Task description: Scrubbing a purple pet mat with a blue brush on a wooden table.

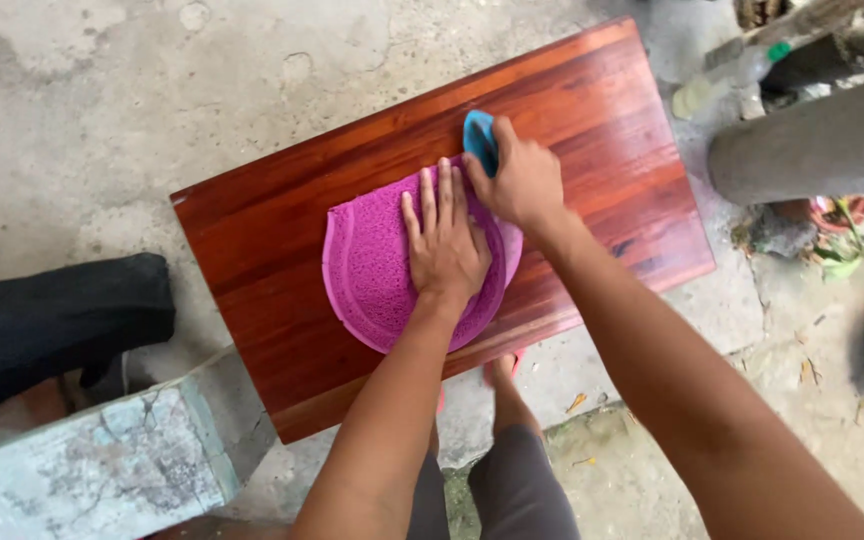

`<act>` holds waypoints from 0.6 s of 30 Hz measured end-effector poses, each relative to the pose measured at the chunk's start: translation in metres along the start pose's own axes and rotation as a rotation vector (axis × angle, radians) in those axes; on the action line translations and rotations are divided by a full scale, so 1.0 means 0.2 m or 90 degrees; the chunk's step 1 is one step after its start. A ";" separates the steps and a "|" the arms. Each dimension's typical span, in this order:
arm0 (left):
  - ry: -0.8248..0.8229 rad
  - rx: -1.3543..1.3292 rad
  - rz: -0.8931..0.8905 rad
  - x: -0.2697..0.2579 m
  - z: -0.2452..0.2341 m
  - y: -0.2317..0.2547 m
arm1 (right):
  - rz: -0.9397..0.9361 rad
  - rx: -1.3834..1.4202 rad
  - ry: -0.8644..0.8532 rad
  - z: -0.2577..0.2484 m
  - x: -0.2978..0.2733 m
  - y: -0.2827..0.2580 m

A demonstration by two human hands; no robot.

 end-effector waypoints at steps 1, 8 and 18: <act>-0.003 -0.003 0.007 -0.01 0.01 0.00 | 0.007 -0.004 0.002 -0.02 -0.09 0.01; 0.004 0.005 0.041 0.01 0.04 0.01 | 0.130 0.032 -0.027 -0.10 -0.52 0.04; -0.017 0.046 0.024 0.02 0.02 0.03 | 0.092 0.041 0.012 -0.03 -0.12 0.03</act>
Point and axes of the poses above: each hand's wrist, its own x-axis towards the middle knuckle, its own z-axis out of the palm, y = z × x, the point moved 5 cm from there along x, towards the middle knuckle, and after that the axes turned 7 degrees about z, right-handed, at the moved point
